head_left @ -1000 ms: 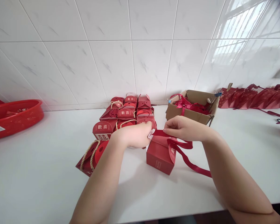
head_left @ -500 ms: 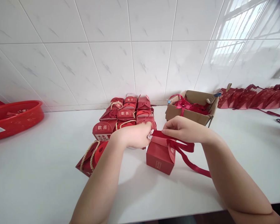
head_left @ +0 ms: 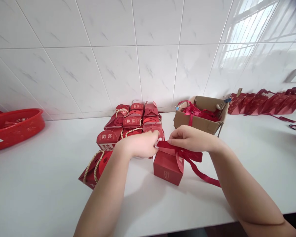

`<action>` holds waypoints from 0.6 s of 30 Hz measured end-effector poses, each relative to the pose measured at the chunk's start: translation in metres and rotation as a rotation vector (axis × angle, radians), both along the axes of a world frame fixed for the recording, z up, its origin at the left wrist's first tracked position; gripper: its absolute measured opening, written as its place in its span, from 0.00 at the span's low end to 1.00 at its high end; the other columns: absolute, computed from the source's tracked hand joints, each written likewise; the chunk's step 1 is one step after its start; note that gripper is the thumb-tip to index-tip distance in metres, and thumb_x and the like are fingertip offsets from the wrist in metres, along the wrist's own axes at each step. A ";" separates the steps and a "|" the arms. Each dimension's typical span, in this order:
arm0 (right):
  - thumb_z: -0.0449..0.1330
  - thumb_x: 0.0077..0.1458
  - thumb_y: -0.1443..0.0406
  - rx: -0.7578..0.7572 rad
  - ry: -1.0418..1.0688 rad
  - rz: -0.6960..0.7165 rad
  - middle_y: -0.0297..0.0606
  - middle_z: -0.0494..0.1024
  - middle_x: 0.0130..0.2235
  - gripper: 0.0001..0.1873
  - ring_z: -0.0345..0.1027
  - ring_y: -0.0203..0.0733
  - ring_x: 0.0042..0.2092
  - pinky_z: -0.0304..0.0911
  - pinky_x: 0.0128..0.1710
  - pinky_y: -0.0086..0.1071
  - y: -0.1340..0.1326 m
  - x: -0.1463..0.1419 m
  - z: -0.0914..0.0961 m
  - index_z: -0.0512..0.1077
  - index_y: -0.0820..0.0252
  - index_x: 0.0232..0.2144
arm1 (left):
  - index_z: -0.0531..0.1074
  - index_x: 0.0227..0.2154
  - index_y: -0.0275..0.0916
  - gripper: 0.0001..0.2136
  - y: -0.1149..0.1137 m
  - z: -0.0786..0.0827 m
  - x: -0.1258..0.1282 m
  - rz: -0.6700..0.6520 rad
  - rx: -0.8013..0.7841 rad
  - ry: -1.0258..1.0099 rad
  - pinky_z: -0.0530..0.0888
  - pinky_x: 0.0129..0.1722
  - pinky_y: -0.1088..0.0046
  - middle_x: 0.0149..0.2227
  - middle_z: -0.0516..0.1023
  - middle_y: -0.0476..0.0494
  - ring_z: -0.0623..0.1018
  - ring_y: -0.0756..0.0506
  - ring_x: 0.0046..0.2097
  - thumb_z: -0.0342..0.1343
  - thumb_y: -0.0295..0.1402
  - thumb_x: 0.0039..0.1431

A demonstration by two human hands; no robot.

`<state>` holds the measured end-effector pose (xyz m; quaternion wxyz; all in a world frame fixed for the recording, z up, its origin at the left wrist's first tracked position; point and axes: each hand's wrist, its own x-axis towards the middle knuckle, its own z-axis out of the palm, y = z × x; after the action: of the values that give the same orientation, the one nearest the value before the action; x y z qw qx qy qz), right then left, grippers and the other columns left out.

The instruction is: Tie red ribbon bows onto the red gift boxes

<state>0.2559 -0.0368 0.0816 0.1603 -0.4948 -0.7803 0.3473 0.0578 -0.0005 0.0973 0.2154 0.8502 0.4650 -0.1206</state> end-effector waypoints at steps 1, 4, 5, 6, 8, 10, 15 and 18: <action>0.50 0.57 0.57 -0.007 0.000 0.001 0.29 0.53 0.20 0.19 0.44 0.29 0.22 0.44 0.20 0.27 0.001 0.000 -0.001 0.58 0.61 0.19 | 0.61 0.41 0.44 0.12 0.000 0.000 0.000 0.002 -0.004 -0.002 0.65 0.22 0.71 0.34 0.76 0.44 0.75 0.43 0.31 0.47 0.39 0.54; 0.50 0.57 0.56 -0.020 -0.005 -0.009 0.29 0.52 0.20 0.19 0.44 0.29 0.22 0.44 0.20 0.27 0.003 -0.001 -0.006 0.55 0.60 0.19 | 0.60 0.39 0.43 0.11 0.000 0.000 0.000 -0.006 0.005 -0.006 0.66 0.24 0.71 0.36 0.76 0.43 0.76 0.43 0.33 0.48 0.40 0.54; 0.50 0.56 0.57 -0.024 -0.011 -0.011 0.29 0.51 0.20 0.19 0.44 0.29 0.22 0.43 0.20 0.27 0.003 -0.002 -0.007 0.55 0.60 0.18 | 0.60 0.38 0.43 0.11 0.000 0.000 0.000 -0.007 0.008 -0.005 0.66 0.24 0.71 0.36 0.76 0.43 0.76 0.43 0.33 0.48 0.40 0.54; 0.50 0.56 0.57 -0.026 -0.019 -0.012 0.29 0.51 0.20 0.19 0.44 0.29 0.22 0.43 0.20 0.27 0.004 -0.002 -0.007 0.54 0.60 0.18 | 0.60 0.38 0.43 0.10 0.000 0.000 0.000 -0.005 0.008 -0.004 0.66 0.25 0.71 0.36 0.76 0.43 0.76 0.42 0.33 0.48 0.40 0.54; 0.50 0.55 0.58 -0.023 -0.037 -0.012 0.29 0.52 0.20 0.18 0.44 0.29 0.22 0.43 0.20 0.27 0.004 -0.004 -0.008 0.55 0.60 0.18 | 0.60 0.38 0.43 0.11 -0.001 0.001 0.001 0.004 0.005 -0.002 0.66 0.25 0.71 0.36 0.76 0.43 0.76 0.42 0.34 0.48 0.40 0.53; 0.50 0.55 0.58 -0.009 -0.047 -0.016 0.29 0.53 0.21 0.17 0.44 0.30 0.22 0.44 0.20 0.27 0.005 -0.005 -0.009 0.56 0.60 0.19 | 0.60 0.38 0.43 0.11 -0.002 0.002 0.001 0.011 0.001 -0.003 0.66 0.25 0.71 0.35 0.77 0.44 0.76 0.42 0.34 0.48 0.40 0.53; 0.49 0.56 0.57 0.037 -0.058 -0.011 0.30 0.53 0.21 0.18 0.44 0.30 0.22 0.44 0.20 0.28 0.007 -0.007 -0.011 0.54 0.60 0.19 | 0.62 0.33 0.41 0.12 -0.003 0.004 0.001 0.012 0.007 0.031 0.67 0.26 0.70 0.35 0.78 0.43 0.76 0.42 0.34 0.47 0.45 0.54; 0.49 0.56 0.58 0.058 -0.087 0.015 0.29 0.52 0.21 0.19 0.43 0.30 0.22 0.42 0.20 0.28 0.008 -0.009 -0.013 0.52 0.60 0.19 | 0.63 0.31 0.41 0.16 -0.005 0.006 0.000 0.013 -0.001 0.001 0.67 0.27 0.70 0.35 0.78 0.43 0.76 0.43 0.33 0.42 0.49 0.57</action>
<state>0.2468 -0.0284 0.0683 0.1379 -0.4985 -0.8000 0.3041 0.0581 -0.0050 0.1033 0.2164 0.8471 0.4704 -0.1199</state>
